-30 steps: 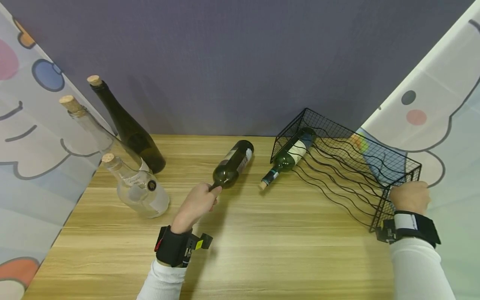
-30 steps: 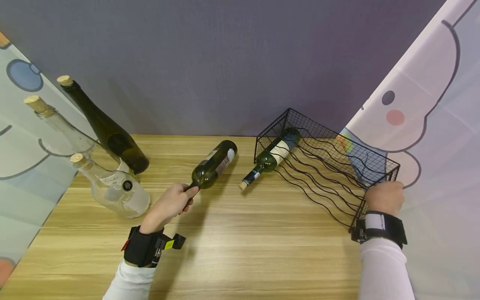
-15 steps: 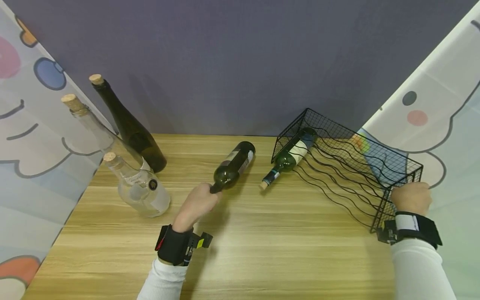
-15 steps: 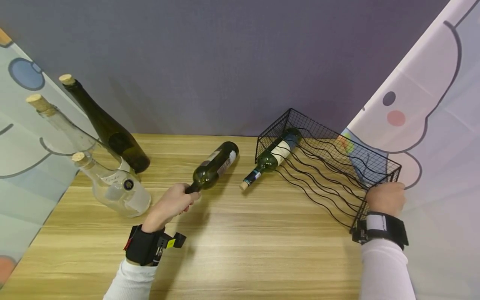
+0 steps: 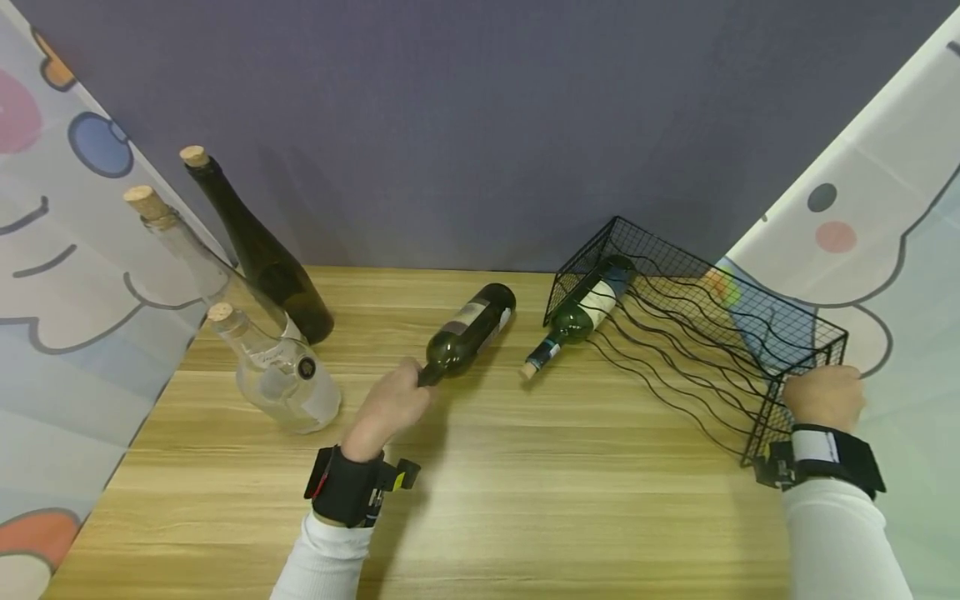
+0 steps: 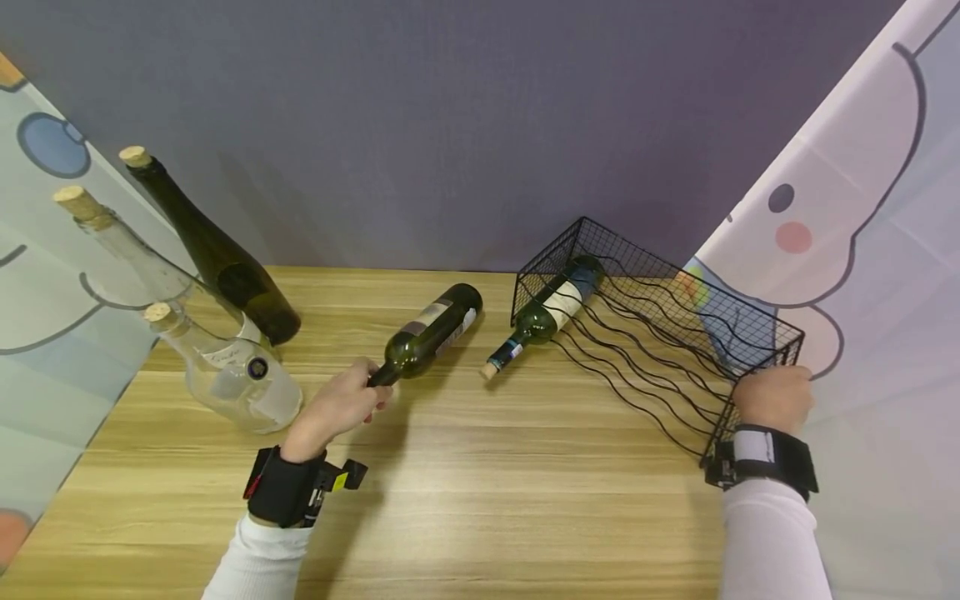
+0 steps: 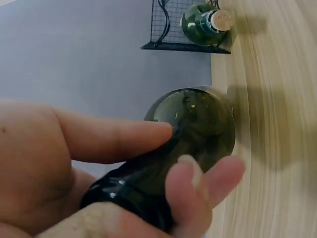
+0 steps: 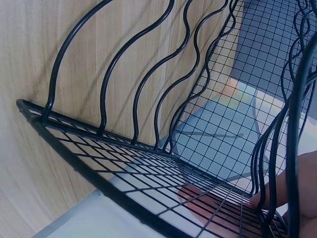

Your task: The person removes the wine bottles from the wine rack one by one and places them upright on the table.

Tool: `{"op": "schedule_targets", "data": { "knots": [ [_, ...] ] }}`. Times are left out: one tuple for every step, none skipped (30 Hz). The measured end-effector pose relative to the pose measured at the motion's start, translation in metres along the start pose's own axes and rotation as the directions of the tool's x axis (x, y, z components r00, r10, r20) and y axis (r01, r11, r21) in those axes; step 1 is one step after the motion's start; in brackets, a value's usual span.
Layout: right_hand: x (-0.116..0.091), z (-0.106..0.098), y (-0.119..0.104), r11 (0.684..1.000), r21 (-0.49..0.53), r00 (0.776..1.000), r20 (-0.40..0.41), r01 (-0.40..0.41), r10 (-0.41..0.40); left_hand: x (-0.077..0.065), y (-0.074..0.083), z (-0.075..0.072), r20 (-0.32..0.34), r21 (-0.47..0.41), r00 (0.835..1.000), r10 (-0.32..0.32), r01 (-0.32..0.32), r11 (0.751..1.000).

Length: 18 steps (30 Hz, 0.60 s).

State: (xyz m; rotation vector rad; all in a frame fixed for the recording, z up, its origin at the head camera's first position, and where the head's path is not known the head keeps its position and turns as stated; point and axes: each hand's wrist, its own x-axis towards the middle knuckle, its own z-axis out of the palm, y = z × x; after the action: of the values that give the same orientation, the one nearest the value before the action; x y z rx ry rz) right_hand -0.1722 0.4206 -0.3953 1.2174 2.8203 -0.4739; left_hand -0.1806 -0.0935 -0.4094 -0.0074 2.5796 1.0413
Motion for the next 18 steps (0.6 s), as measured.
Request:
{"op": "schedule_targets", "data": {
  "knots": [
    [0.0,0.0,0.0,1.0,-0.009,1.0,0.001,0.001,-0.001,0.0,0.0,0.0,-0.001,0.011,1.0,-0.005,0.005,1.0],
    [0.0,-0.001,0.0,1.0,-0.009,1.0,0.003,-0.001,0.001,0.0,0.0,-0.001,-0.005,0.022,1.0,-0.008,0.008,1.0],
    [0.0,-0.001,0.0,1.0,-0.007,1.0,0.004,-0.005,0.005,0.0,0.0,-0.002,-0.013,0.034,1.0,-0.008,0.008,0.999],
    [0.0,-0.001,0.0,1.0,-0.003,1.0,0.005,-0.008,0.008,0.0,-0.001,-0.003,-0.025,0.049,1.0,-0.007,0.009,0.999],
    [0.0,-0.001,0.0,1.0,0.0,1.0,0.008,-0.01,0.01,0.0,-0.001,-0.004,-0.039,0.059,0.999,-0.006,0.008,0.998],
    [0.0,-0.001,0.0,1.0,-0.002,1.0,0.008,-0.01,0.01,-0.001,-0.001,-0.006,-0.056,0.067,0.998,0.0,0.003,0.998],
    [-0.001,-0.001,0.0,1.0,0.001,1.0,0.008,-0.011,0.011,-0.001,-0.001,-0.007,-0.072,0.064,0.997,0.006,-0.001,0.998],
    [-0.001,-0.001,0.0,1.0,0.006,1.0,0.009,-0.013,0.013,-0.002,-0.001,-0.009,-0.089,0.057,0.996,0.013,-0.008,0.998],
    [-0.001,-0.001,0.0,1.0,0.006,1.0,0.011,-0.012,0.012,-0.002,-0.001,-0.011,-0.107,0.045,0.994,0.022,-0.017,0.999],
    [-0.001,-0.002,0.0,1.0,0.009,1.0,0.013,-0.013,0.012,-0.003,-0.001,-0.012,-0.126,0.035,0.992,0.031,-0.027,0.999],
    [-0.002,-0.002,0.0,1.0,0.011,1.0,0.016,-0.014,0.014,-0.003,-0.001,-0.014,-0.144,0.019,0.989,0.04,-0.038,0.999],
    [-0.002,-0.002,-0.001,1.0,0.011,1.0,0.015,-0.013,0.013,-0.004,-0.001,-0.016,-0.164,0.006,0.985,0.046,-0.046,0.999],
    [-0.002,-0.002,-0.001,1.0,0.019,1.0,0.019,-0.017,0.017,-0.004,-0.001,-0.018,-0.177,-0.01,0.983,0.045,-0.048,0.999],
    [-0.003,-0.002,-0.001,1.0,0.024,1.0,0.022,-0.02,0.02,-0.005,0.0,-0.02,-0.192,-0.019,0.98,0.045,-0.05,0.999],
    [-0.003,-0.002,0.0,1.0,0.023,1.0,0.025,-0.019,0.019,-0.006,0.001,-0.022,-0.21,-0.026,0.977,0.046,-0.052,0.998],
    [-0.003,-0.002,0.0,0.999,0.026,0.999,0.026,-0.021,0.02,-0.006,0.001,-0.024,-0.224,-0.03,0.974,0.041,-0.049,0.998],
    [-0.003,-0.002,0.0,0.999,0.031,0.999,0.027,-0.023,0.022,-0.007,0.002,-0.026,-0.24,-0.041,0.97,0.041,-0.053,0.998],
    [-0.003,-0.002,0.0,0.999,0.03,0.999,0.026,-0.021,0.02,-0.008,0.002,-0.027,-0.256,-0.053,0.966,0.043,-0.058,0.997]
  ]
}}
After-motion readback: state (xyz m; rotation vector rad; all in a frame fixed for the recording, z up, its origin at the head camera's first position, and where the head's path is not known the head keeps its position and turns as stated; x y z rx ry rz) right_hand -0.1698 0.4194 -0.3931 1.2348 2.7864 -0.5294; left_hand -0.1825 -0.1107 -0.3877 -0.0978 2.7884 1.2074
